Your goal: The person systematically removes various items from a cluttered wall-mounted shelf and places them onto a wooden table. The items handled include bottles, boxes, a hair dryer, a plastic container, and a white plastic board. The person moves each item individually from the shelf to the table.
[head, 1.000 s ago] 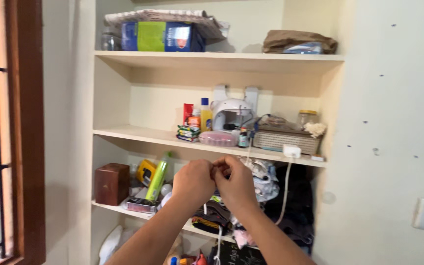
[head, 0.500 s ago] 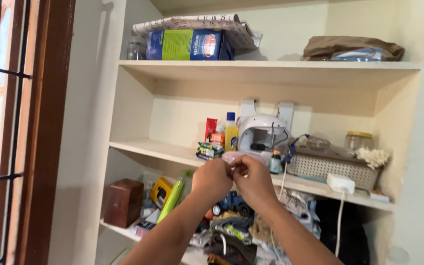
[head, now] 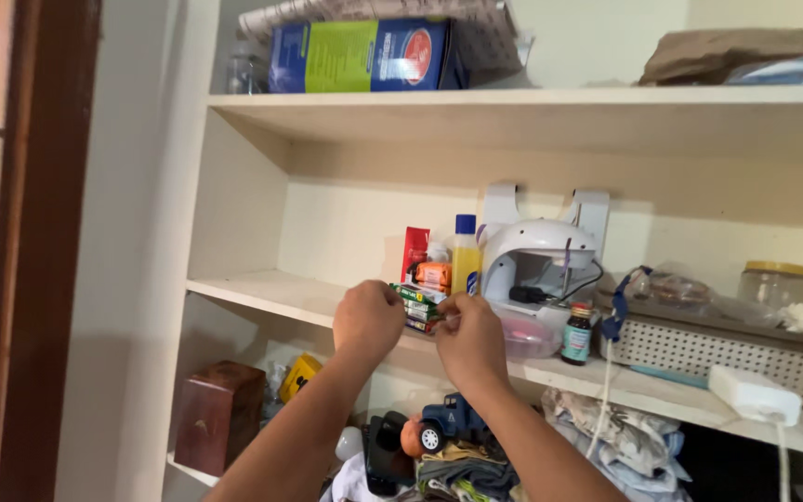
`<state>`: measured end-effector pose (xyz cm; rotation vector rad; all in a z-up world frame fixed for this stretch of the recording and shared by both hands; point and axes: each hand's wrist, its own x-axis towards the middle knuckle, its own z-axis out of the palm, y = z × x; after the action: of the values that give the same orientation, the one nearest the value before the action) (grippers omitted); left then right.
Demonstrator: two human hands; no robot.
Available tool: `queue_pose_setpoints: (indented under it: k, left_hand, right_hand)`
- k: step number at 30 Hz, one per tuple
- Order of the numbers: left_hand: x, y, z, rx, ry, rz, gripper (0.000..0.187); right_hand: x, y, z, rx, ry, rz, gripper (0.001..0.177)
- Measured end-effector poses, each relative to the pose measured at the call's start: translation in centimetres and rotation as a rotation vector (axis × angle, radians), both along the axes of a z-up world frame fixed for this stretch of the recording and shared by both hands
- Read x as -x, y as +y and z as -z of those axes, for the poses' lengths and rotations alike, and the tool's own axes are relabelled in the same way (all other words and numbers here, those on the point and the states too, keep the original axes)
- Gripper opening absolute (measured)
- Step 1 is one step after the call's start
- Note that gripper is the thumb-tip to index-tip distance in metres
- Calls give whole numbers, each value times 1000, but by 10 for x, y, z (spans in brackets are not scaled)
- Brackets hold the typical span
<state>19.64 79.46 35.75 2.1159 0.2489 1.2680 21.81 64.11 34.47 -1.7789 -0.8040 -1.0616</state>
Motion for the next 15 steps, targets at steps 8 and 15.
queue_pose_setpoints:
  k: [8,15]
  left_hand:
    - [-104,49,1,186,-94,105,61]
    - [-106,69,-24,351,280,642,53]
  right_hand:
    - [-5,54,-8,212,-75,343,53]
    - [-1,74,-18,374,156,472,59]
